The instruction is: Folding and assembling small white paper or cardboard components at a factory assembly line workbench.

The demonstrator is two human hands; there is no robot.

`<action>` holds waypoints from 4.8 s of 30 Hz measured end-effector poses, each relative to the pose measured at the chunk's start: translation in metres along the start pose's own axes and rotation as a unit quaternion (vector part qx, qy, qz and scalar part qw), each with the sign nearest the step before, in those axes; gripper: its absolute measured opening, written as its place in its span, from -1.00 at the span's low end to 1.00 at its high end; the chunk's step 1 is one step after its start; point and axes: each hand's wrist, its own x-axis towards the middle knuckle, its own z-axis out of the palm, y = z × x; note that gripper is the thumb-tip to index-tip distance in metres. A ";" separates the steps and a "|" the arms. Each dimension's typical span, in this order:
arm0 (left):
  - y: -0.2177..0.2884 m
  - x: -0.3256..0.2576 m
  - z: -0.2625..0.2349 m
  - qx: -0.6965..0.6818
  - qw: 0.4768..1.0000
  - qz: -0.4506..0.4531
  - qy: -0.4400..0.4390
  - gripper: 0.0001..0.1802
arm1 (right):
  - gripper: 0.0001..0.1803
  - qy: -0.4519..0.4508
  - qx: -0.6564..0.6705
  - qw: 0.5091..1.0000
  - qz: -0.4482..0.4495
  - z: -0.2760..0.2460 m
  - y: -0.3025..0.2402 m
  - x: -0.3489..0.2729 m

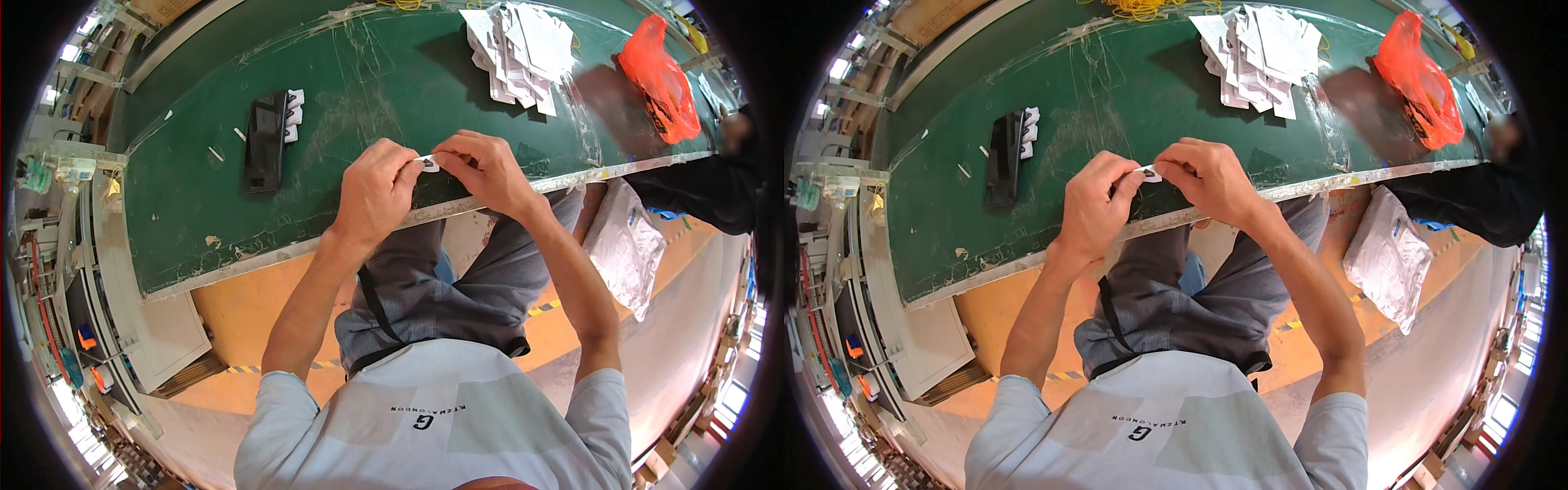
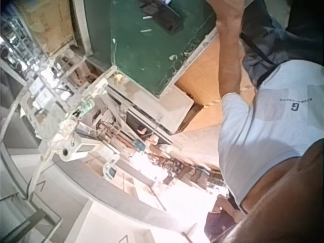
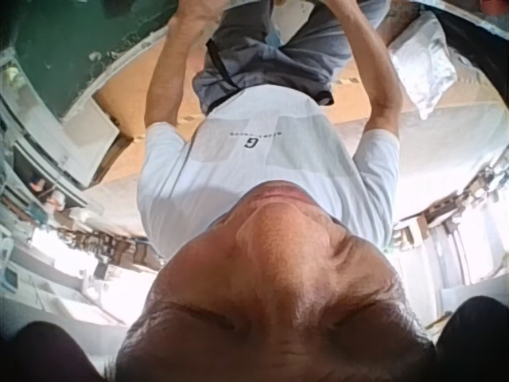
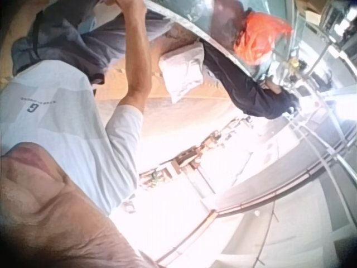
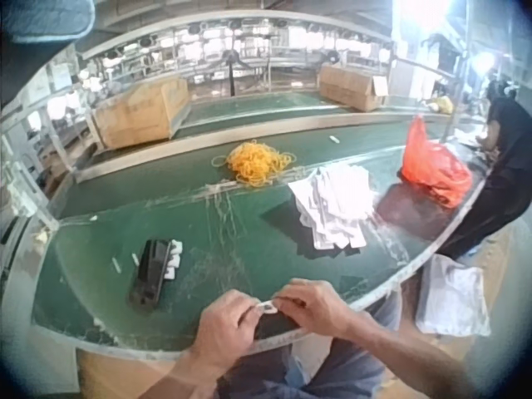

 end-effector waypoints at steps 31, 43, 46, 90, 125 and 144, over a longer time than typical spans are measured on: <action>0.001 0.036 0.018 -0.139 0.990 0.028 -0.011 -0.94 | -0.78 0.037 0.296 0.947 0.119 0.000 0.020 -0.005; -0.012 0.022 0.013 -0.144 0.986 0.046 -0.068 -0.88 | -0.82 0.021 0.337 0.941 -0.007 0.016 0.024 -0.003; -0.006 0.025 0.012 -0.061 0.989 0.129 -0.028 -0.86 | -0.80 0.034 0.302 0.952 -0.032 0.017 0.021 -0.001; -0.008 0.021 0.012 -0.221 0.975 0.005 -0.006 -0.85 | -0.87 0.000 0.267 0.960 0.090 0.008 0.019 -0.006; -0.015 0.016 0.001 -0.183 0.983 -0.030 -0.004 -0.82 | -0.76 0.026 0.333 0.939 0.086 0.015 0.011 0.008; -0.009 0.017 0.019 -0.151 0.986 0.051 0.046 -0.90 | -0.87 0.012 0.239 0.967 0.092 0.008 0.010 -0.007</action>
